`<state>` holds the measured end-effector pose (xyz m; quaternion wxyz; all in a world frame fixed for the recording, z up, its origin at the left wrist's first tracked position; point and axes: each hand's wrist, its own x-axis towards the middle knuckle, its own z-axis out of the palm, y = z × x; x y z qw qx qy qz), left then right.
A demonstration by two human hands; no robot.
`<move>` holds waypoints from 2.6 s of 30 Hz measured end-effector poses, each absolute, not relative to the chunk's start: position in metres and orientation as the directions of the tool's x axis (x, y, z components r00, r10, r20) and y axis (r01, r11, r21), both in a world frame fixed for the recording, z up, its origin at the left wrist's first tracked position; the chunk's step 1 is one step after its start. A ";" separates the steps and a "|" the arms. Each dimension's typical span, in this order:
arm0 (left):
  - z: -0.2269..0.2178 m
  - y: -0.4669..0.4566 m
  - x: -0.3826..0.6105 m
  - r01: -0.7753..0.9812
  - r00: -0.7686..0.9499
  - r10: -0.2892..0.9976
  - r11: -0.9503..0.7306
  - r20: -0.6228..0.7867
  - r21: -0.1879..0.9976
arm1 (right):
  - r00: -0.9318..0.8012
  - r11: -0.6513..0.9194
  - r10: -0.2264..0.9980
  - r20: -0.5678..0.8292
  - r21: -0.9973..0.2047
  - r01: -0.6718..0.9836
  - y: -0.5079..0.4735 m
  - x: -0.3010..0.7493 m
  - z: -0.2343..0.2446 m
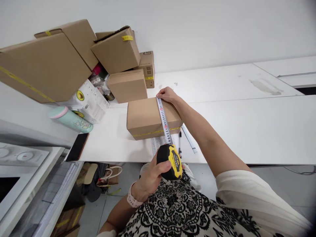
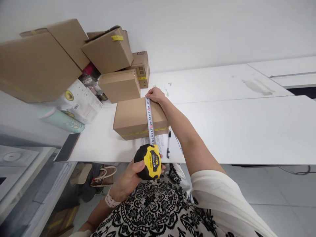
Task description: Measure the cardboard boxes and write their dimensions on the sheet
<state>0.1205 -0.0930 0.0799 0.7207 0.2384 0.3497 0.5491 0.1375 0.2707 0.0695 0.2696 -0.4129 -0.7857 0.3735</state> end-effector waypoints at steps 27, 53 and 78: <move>0.074 -0.096 0.125 -0.622 0.135 0.953 0.296 -0.273 0.725 | -0.476 0.312 0.877 0.061 -0.826 0.469 0.264 0.140 0.073; 0.055 -0.061 -0.078 -0.589 -0.405 0.892 -0.089 -0.198 0.803 | -0.572 0.058 0.806 -0.152 -0.941 0.332 0.182 0.253 0.057; 0.112 -0.052 -0.063 -0.441 -0.320 0.946 -0.196 0.050 0.876 | -0.516 0.274 0.852 0.090 -0.916 0.293 0.214 0.264 0.117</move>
